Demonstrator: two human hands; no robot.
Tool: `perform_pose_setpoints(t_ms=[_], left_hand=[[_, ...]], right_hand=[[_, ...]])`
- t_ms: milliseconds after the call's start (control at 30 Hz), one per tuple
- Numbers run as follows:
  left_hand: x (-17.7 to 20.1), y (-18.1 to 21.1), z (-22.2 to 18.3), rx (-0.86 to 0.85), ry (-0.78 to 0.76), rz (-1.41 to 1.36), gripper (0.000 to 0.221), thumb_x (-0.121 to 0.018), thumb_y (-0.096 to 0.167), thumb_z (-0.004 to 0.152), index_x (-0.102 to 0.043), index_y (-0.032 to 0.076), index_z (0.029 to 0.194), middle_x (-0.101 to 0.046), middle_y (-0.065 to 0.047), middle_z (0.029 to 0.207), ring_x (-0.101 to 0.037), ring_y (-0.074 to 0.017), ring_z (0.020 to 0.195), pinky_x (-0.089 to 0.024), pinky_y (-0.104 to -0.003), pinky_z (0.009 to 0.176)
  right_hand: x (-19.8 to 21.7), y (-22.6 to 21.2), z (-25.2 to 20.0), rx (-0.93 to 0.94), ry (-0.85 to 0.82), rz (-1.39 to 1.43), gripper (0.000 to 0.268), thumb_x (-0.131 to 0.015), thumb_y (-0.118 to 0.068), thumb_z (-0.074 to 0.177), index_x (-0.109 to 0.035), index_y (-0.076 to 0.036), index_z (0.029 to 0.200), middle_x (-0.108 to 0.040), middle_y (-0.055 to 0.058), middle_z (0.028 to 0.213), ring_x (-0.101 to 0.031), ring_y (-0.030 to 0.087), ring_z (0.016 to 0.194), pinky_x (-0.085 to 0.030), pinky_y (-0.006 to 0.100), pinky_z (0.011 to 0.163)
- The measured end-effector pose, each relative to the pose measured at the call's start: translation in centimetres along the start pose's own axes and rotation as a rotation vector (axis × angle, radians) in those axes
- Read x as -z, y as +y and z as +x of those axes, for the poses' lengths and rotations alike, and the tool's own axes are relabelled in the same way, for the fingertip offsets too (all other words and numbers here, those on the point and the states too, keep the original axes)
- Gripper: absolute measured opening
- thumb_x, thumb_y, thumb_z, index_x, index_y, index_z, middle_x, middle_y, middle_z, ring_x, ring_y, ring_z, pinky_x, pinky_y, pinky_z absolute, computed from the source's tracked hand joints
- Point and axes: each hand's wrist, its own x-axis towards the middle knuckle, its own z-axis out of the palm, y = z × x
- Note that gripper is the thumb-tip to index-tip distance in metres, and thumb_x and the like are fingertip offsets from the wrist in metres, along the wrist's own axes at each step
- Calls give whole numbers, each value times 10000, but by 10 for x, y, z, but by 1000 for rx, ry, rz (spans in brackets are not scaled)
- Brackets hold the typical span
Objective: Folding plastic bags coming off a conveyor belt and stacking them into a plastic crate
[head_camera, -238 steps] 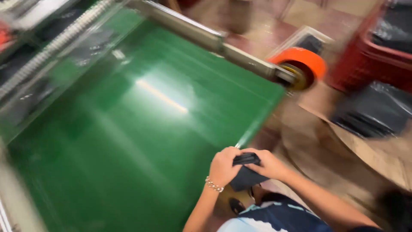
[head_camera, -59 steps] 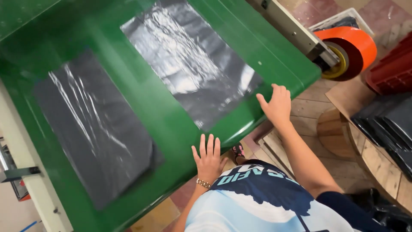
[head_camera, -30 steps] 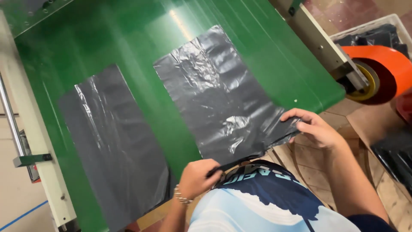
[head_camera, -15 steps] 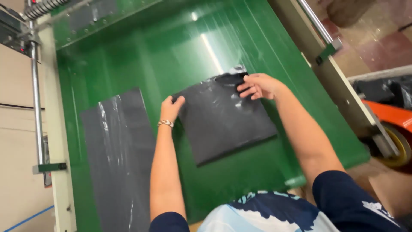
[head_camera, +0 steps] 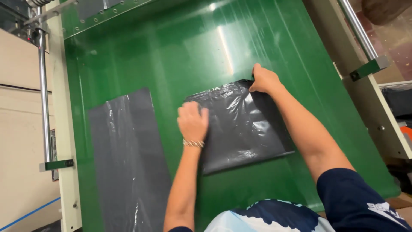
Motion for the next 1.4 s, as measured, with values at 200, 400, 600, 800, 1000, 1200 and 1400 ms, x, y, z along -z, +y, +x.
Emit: perform_pose_setpoints(t_ms=[200, 400, 600, 800, 1000, 1200, 1400], left_hand=[[-54, 35, -67, 401, -747, -1387, 339, -359, 430, 1081, -496, 164, 1239, -608, -74, 1303, -643, -203, 1165, -564, -344, 880], [-24, -26, -74, 1245, -794, -2332, 959, -421, 844, 822, -522, 73, 1384, -439, -242, 1503, -303, -462, 1457, -269, -558, 1185], [-173, -131, -185, 1205, -594, -1969, 607, -457, 578, 1036, -570, 96, 1388, -598, -122, 1385, -608, -251, 1217, -511, -460, 1043], [4, -37, -145, 1020, -243, -1626, 536, -655, 31, 926, -448, -14, 1419, -584, -178, 1340, -624, -238, 1130, -556, -355, 975], [16, 24, -142, 122, 121, -508, 723, -742, 83, 755, -465, -44, 1411, -463, -272, 1435, -431, -442, 1364, -268, -542, 1171], [20, 109, -134, -214, -375, -271, 672, -526, 406, 898, -455, 68, 1473, -343, -153, 1597, -162, -363, 1529, -150, -557, 1217], [22, 55, -138, -194, -387, -206, 861, -628, 519, 859, -374, -10, 1488, -292, -221, 1606, -222, -372, 1514, -261, -597, 1160]], right_hand=[[8, -20, -42, 289, 281, -258, 234, -747, -341, 789, -681, -206, 968, -664, 4, 933, -656, 263, 951, -500, 427, 812], [12, -13, -222, 666, 627, 34, 304, -805, -128, 657, -645, -212, 902, -623, -32, 1062, -562, 251, 1150, -419, 423, 918], [-53, 22, -280, 580, 692, 1, 346, -783, 13, 624, -694, -209, 874, -659, -20, 1095, -610, 251, 1165, -466, 375, 952], [-57, 41, -289, 522, 522, -90, 325, -779, -73, 700, -706, -225, 977, -637, 2, 1193, -568, 250, 1256, -464, 373, 967], [-32, -2, -283, 722, 492, 9, 376, -701, -446, 875, -704, -167, 1127, -657, 77, 1241, -590, 285, 1234, -459, 425, 1026], [-72, -83, -236, 776, 445, 197, 601, -436, -388, 1029, -450, 40, 1450, -483, 253, 1470, -421, 398, 1403, -300, 467, 1184], [-58, -20, -224, 570, 370, -256, 859, -666, -567, 815, -492, -2, 1438, -475, 220, 1501, -392, 371, 1440, -265, 535, 1188]])
